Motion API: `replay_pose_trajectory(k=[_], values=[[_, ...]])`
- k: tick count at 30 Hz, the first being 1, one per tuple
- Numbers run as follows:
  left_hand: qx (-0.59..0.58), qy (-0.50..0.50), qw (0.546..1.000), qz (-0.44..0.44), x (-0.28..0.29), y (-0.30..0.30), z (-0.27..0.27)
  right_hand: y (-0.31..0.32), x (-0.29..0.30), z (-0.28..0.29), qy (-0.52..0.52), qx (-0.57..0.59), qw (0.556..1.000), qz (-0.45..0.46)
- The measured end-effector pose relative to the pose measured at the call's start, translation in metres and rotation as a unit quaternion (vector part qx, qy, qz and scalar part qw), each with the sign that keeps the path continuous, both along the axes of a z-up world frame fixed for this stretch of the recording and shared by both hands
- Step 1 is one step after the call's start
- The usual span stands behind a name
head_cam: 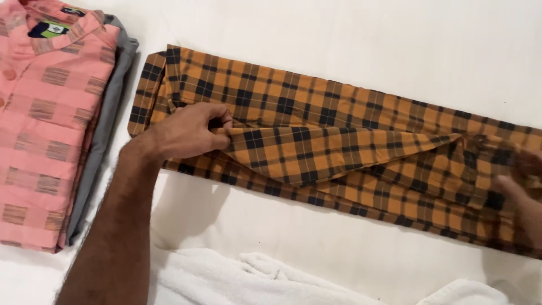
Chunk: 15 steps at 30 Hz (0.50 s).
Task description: The person folds a yellow and black plaid shirt on a white bed. They smooth the fabric, fold the sleeves inward, fold the shirt in half lengthwise, and then fold it into a compact rectangle.
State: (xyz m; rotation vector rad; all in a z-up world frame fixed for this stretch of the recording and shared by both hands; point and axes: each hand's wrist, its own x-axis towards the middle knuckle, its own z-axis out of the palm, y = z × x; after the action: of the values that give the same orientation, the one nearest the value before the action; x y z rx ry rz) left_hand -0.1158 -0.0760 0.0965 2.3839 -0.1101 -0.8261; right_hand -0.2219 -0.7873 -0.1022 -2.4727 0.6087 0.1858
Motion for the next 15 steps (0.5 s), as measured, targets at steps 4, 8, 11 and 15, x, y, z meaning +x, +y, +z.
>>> replay_pose_trajectory(k=[4,8,11,15], values=[[0.043,0.037,0.998,-0.007,0.000,0.005,-0.001,0.110,0.007,0.078,-0.055,-0.055,0.997,0.030],[-0.014,0.012,1.000,-0.019,0.002,0.014,-0.008,0.117,0.009,0.078,-0.127,-0.122,0.979,0.100],[-0.001,0.015,1.000,-0.010,0.001,0.011,-0.006,0.126,0.011,0.086,-0.120,-0.116,0.983,0.080],[-0.012,0.031,0.999,0.029,0.001,0.003,-0.001,0.090,0.012,0.053,-0.097,-0.081,0.992,0.008]])
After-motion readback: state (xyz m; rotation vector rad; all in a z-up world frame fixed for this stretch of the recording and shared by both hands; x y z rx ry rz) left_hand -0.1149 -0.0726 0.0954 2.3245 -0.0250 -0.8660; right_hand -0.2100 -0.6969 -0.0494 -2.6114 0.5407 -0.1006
